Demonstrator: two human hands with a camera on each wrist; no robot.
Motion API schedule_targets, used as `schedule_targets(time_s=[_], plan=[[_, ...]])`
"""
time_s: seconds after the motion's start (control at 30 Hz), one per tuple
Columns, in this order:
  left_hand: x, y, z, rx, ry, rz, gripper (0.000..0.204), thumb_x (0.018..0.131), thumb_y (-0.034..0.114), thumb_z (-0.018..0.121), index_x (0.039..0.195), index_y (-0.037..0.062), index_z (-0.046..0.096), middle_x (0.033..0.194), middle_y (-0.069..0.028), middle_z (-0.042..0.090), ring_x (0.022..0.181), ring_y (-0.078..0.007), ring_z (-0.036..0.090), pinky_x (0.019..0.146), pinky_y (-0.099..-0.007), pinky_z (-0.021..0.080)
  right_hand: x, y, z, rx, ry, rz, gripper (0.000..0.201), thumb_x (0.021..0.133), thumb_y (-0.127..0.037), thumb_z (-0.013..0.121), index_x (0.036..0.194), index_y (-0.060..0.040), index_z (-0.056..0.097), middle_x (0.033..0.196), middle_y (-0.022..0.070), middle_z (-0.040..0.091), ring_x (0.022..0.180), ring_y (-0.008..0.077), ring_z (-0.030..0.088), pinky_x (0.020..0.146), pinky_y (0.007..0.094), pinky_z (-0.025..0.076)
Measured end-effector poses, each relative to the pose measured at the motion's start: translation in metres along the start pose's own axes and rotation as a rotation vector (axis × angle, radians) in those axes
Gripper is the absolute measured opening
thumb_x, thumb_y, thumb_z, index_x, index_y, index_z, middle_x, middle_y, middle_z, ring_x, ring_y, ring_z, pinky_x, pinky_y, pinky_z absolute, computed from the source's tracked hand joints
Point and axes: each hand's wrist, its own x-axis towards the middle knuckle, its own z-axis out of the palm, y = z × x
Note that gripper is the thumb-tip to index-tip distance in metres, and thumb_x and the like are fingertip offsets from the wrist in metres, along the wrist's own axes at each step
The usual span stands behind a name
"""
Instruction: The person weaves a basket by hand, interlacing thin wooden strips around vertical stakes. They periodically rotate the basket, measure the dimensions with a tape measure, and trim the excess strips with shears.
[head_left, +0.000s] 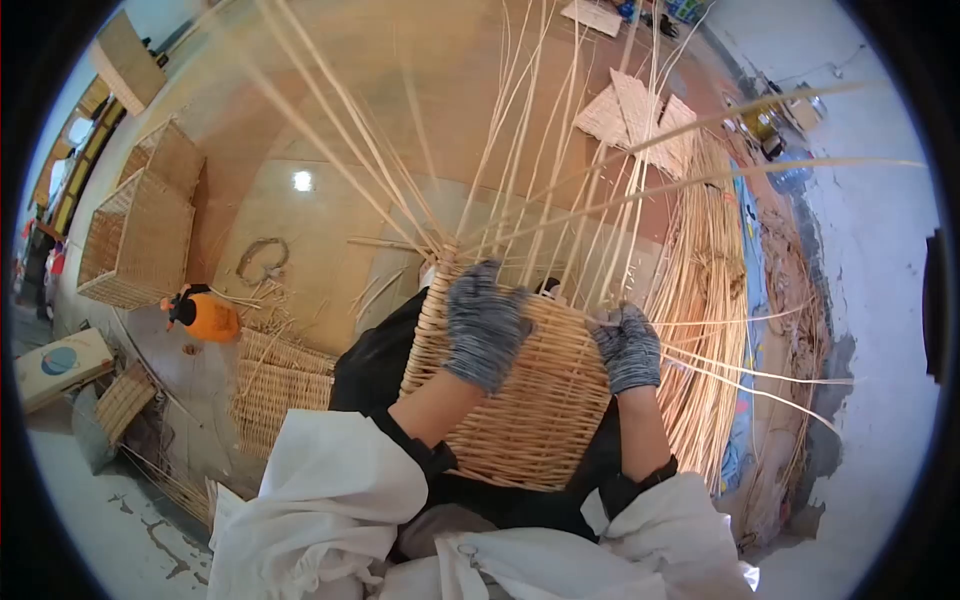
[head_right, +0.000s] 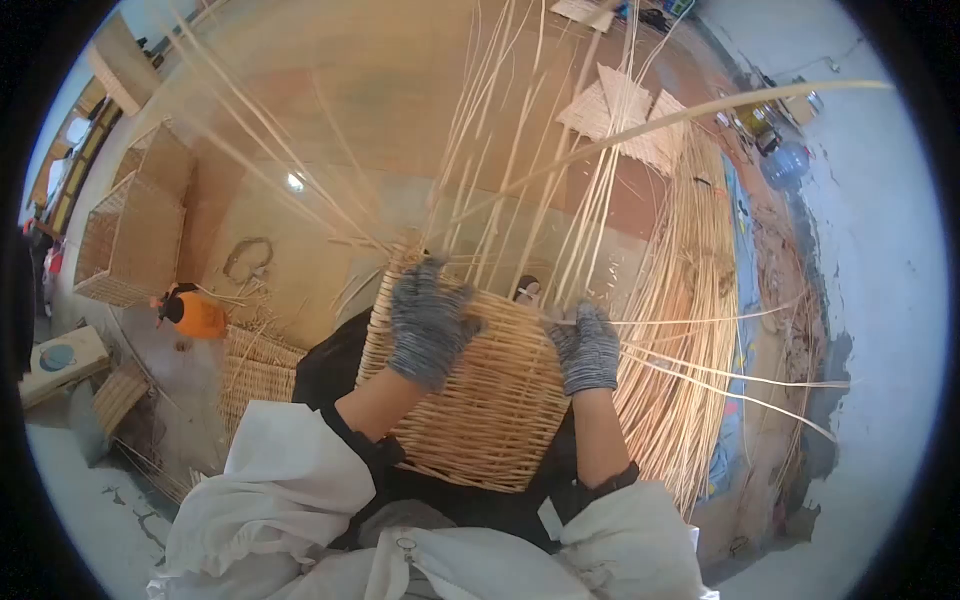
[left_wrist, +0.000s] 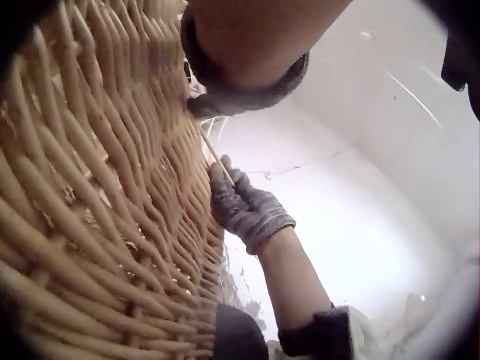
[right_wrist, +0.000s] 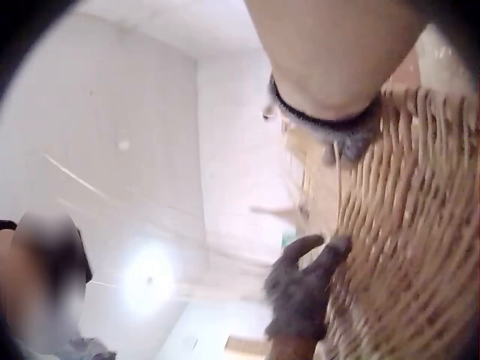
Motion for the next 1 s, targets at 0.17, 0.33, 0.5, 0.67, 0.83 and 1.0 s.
schedule_targets(time_s=[0.17, 0.33, 0.5, 0.67, 0.83, 1.0], plan=[[0.022, 0.015, 0.052, 0.312, -0.354, 0.597, 0.073, 0.079, 0.053, 0.054, 0.13, 0.0019, 0.039, 0.127, -0.0163, 0.045, 0.119, -0.0298, 0.042, 0.103, -0.0445, 0.024, 0.032, -0.027, -0.004, -0.531, -0.256, -0.189, 0.03, 0.083, -0.013, 0.06, 0.107, 0.0039, 0.051, 0.086, 0.0129, 0.058, 0.078, 0.025, 0.06, 0.073, 0.0369, 0.053], [0.019, 0.053, 0.062, 0.514, -0.523, 0.23, 0.08, 0.08, 0.058, 0.049, 0.134, 0.0027, 0.031, 0.137, -0.0145, 0.037, 0.125, -0.0255, 0.037, 0.104, -0.0433, 0.022, 0.146, -0.003, 0.052, -1.85, -0.251, -1.111, 0.051, 0.077, -0.014, 0.063, 0.121, 0.0052, 0.045, 0.093, 0.016, 0.061, 0.08, 0.0262, 0.06, 0.079, 0.0331, 0.048], [0.022, 0.046, 0.063, 0.408, -0.561, 0.303, 0.076, 0.078, 0.061, 0.049, 0.124, 0.0008, 0.046, 0.132, -0.0161, 0.043, 0.123, -0.0268, 0.038, 0.104, -0.0433, 0.021, 0.022, -0.072, -0.04, -0.555, -0.094, -0.246, 0.042, 0.085, -0.02, 0.053, 0.122, -0.003, 0.044, 0.088, 0.0126, 0.061, 0.067, 0.0192, 0.06, 0.058, 0.0288, 0.052], [-0.008, 0.015, 0.06, 0.022, 0.083, 0.481, 0.057, 0.078, 0.047, 0.061, 0.112, 0.0023, 0.055, 0.114, -0.0157, 0.054, 0.112, -0.0283, 0.047, 0.099, -0.0444, 0.03, -0.043, -0.105, -0.063, -0.757, -0.003, -0.172, 0.045, 0.086, -0.025, 0.058, 0.123, -0.0051, 0.042, 0.088, 0.0133, 0.063, 0.067, 0.0209, 0.065, 0.045, 0.0277, 0.052], [-0.012, -0.066, -0.042, -0.592, 0.142, -0.201, 0.044, 0.081, 0.027, 0.064, 0.113, -0.0003, 0.052, 0.108, -0.0136, 0.057, 0.103, -0.0252, 0.053, 0.092, -0.0374, 0.041, -0.052, -0.039, 0.039, -1.367, -0.6, -0.85, 0.03, 0.083, -0.019, 0.058, 0.11, -0.0066, 0.058, 0.088, 0.0088, 0.062, 0.073, 0.0176, 0.06, 0.066, 0.028, 0.053], [0.018, -0.152, 0.048, -1.371, 0.291, -0.061, 0.043, 0.078, 0.011, 0.067, 0.114, -0.0034, 0.05, 0.108, -0.0118, 0.056, 0.097, -0.0219, 0.053, 0.09, -0.0305, 0.043, -0.098, 0.056, 0.203, -1.631, -0.852, -1.357, 0.02, 0.083, -0.018, 0.051, 0.099, -0.0128, 0.062, 0.098, 0.0087, 0.061, 0.086, 0.0261, 0.061, 0.072, 0.0355, 0.05]])
